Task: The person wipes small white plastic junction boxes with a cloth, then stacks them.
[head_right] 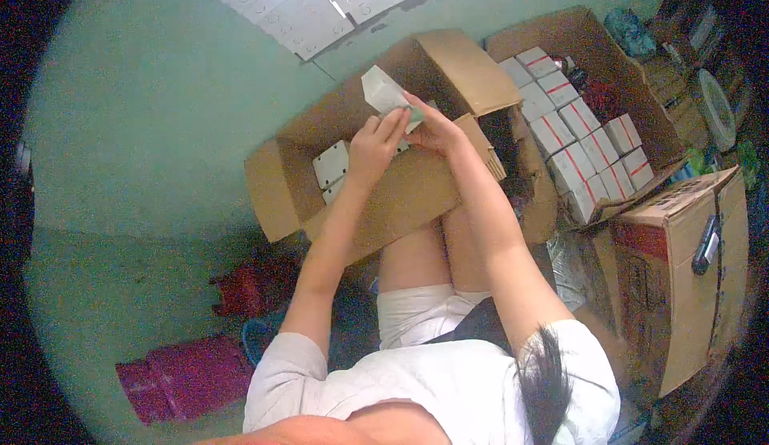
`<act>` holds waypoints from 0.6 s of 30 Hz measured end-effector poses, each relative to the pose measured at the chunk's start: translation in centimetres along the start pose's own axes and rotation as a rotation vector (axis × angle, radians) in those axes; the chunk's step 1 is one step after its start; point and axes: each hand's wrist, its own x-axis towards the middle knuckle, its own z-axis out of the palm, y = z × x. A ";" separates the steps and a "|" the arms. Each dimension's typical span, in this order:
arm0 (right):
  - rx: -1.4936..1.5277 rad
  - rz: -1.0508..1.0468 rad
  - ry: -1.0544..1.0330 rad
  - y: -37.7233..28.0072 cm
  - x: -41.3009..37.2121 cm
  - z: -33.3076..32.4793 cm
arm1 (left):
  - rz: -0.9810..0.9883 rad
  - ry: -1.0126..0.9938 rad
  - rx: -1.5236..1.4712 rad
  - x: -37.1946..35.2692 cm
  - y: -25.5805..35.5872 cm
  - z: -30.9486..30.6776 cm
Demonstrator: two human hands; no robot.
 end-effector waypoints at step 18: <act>0.030 -0.041 -0.034 0.3 -0.7 1.8 | -0.094 0.132 0.029 0.7 -1.1 0.8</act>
